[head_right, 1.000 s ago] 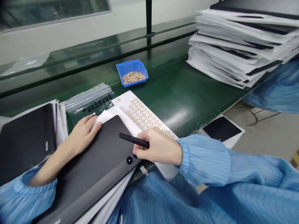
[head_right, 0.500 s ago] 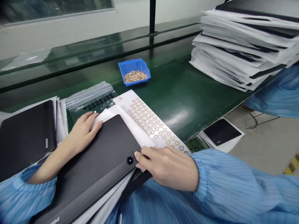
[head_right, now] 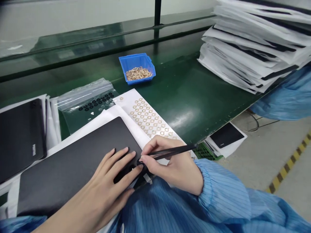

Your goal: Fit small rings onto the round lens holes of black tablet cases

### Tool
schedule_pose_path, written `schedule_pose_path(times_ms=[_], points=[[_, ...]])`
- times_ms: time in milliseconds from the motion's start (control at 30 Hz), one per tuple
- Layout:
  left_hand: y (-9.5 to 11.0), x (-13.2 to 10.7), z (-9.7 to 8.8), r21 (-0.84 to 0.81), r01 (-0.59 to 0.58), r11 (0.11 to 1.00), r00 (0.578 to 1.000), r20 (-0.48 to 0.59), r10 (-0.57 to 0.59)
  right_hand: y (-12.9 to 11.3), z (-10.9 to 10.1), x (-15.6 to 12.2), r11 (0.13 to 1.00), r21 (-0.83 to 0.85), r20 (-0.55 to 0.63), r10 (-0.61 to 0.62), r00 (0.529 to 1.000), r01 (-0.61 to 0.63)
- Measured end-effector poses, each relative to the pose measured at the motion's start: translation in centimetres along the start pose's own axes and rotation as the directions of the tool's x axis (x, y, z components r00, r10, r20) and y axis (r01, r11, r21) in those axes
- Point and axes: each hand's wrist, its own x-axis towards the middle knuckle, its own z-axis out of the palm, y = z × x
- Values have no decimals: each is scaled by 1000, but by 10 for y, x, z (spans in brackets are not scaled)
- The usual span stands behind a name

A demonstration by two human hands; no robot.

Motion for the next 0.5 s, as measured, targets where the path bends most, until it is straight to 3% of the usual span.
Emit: schedule_pose_path(times_ms=[133,500], points=[[-3,0,5,-6,-15,1000,1000,-10,15,4,8,0,999,48,-56,0,998,2],[-4,-1,11,-90,-19,996,997,-77,12,-3,12,5,992,-114,-70,47,996,-55]])
